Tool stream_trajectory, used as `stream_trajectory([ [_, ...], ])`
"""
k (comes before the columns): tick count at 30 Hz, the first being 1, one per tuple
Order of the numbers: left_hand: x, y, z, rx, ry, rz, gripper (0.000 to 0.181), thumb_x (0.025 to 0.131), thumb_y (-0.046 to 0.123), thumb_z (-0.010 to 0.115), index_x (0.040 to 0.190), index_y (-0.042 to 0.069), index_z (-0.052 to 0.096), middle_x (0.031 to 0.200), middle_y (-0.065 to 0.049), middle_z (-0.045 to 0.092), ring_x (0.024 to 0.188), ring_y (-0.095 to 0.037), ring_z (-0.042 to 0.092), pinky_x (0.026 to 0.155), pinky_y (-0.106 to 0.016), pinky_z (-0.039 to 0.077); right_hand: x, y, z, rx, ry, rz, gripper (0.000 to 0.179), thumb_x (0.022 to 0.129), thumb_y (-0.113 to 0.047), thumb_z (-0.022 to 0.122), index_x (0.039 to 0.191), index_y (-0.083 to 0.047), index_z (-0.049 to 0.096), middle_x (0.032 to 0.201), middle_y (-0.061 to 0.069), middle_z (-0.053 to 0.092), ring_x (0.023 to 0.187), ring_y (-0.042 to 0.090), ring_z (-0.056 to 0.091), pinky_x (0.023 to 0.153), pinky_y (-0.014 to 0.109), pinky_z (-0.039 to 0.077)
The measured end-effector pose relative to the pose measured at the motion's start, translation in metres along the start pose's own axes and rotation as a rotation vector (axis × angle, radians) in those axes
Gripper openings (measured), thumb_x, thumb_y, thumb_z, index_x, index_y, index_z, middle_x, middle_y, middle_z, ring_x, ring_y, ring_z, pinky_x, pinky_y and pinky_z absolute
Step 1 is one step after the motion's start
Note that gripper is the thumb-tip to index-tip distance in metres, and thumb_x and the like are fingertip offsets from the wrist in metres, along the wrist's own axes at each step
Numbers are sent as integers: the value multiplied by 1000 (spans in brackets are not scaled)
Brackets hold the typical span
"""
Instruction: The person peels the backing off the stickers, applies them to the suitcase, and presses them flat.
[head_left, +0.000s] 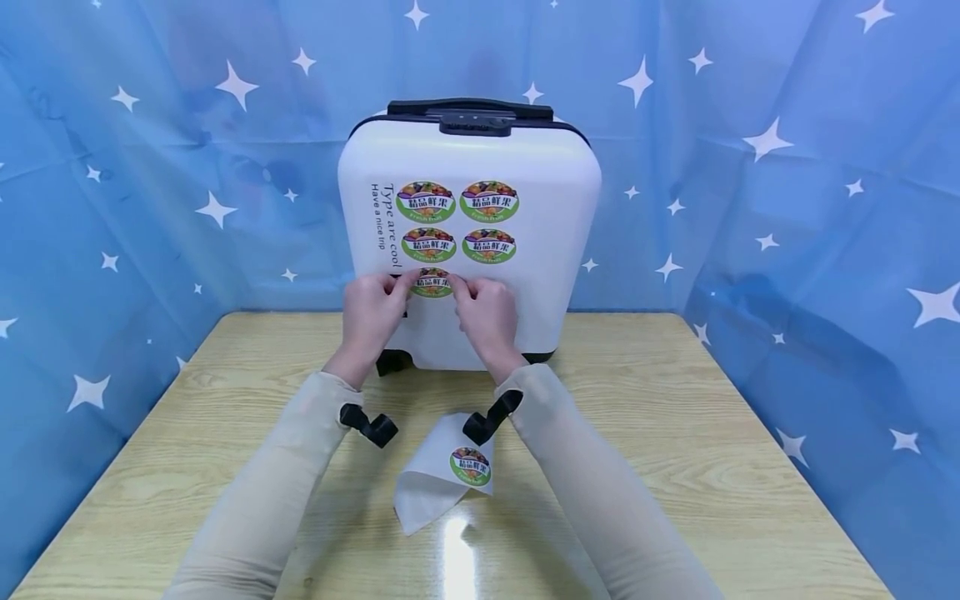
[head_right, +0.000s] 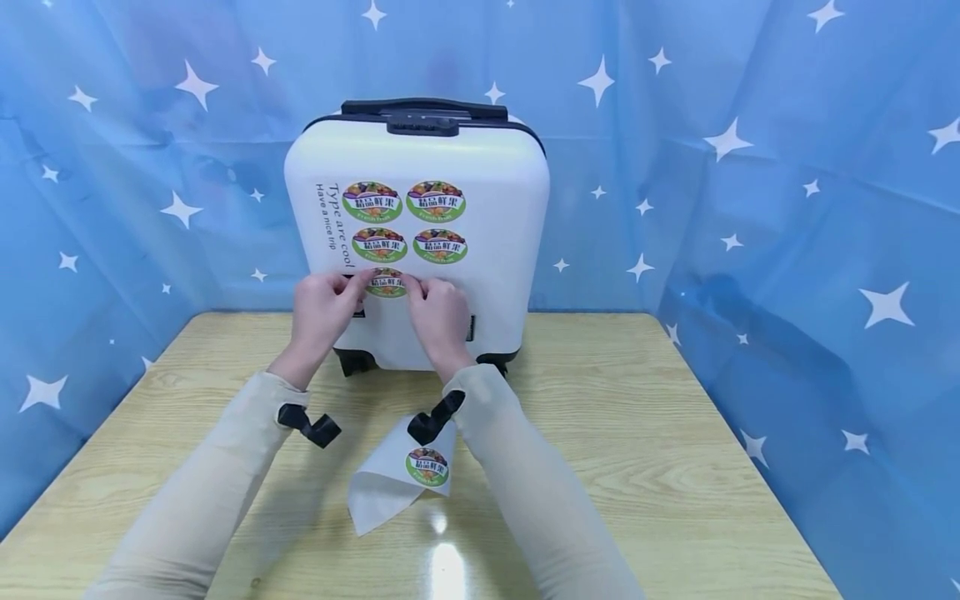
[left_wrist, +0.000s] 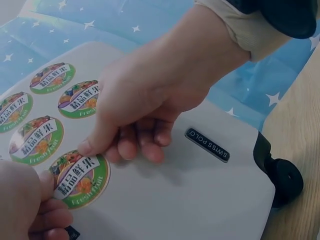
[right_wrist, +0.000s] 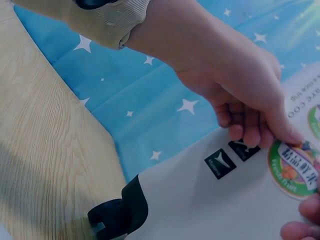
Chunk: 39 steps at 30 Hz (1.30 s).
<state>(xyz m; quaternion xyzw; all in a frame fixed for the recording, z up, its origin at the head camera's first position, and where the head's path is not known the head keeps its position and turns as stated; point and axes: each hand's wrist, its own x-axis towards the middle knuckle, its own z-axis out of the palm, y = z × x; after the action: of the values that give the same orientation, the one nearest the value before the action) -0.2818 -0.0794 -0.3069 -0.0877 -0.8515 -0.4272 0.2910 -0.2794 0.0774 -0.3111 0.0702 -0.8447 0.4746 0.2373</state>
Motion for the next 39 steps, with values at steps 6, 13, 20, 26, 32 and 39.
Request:
stream_trajectory([
  [6, -2, -4, -1, 11, -12, -63, 48, 89, 42, 59, 65, 2, 69, 59, -6, 63, 49, -19, 52, 42, -31, 34, -2, 4, 2, 3, 4, 11, 41, 91, -38, 59, 67, -7, 67, 53, 0, 58, 42, 12, 55, 43, 29, 44],
  [13, -7, -9, 1, 55, -22, -74, 48, 89, 42, 59, 61, 4, 68, 51, -3, 59, 46, -17, 52, 42, -31, 36, -8, 11, 6, 2, -3, 53, 40, 91, -40, 57, 69, -8, 68, 55, -1, 59, 44, 12, 56, 45, 28, 45],
  [20, -14, -11, 5, 51, -23, -72, 48, 91, 39, 58, 61, 3, 68, 54, -3, 60, 50, -18, 53, 47, -30, 40, -12, 12, 12, 7, -21, 68, 37, 92, -39, 56, 75, -9, 70, 58, -1, 60, 45, 12, 56, 47, 26, 47],
  [26, -14, -9, 9, 48, -21, -62, 47, 92, 38, 57, 61, 4, 68, 54, -3, 59, 53, -18, 54, 50, -30, 42, -12, 11, 13, 18, -5, 80, 35, 91, -38, 57, 76, -9, 70, 58, -1, 60, 43, 12, 55, 45, 27, 46],
  [32, -18, -11, 15, 67, -75, -39, 44, 90, 37, 60, 65, 3, 69, 55, -3, 60, 52, -17, 53, 48, -30, 40, -13, 12, 17, -54, -60, 50, 38, 90, -39, 60, 70, -9, 70, 55, -1, 60, 42, 10, 55, 42, 27, 42],
  [39, -20, -12, 20, 46, -95, -61, 41, 90, 36, 60, 67, 4, 70, 57, -2, 61, 53, -16, 55, 50, -29, 42, -13, 12, 19, -61, -56, 21, 38, 91, -37, 59, 69, -9, 70, 52, -3, 58, 41, 10, 54, 41, 27, 43],
])
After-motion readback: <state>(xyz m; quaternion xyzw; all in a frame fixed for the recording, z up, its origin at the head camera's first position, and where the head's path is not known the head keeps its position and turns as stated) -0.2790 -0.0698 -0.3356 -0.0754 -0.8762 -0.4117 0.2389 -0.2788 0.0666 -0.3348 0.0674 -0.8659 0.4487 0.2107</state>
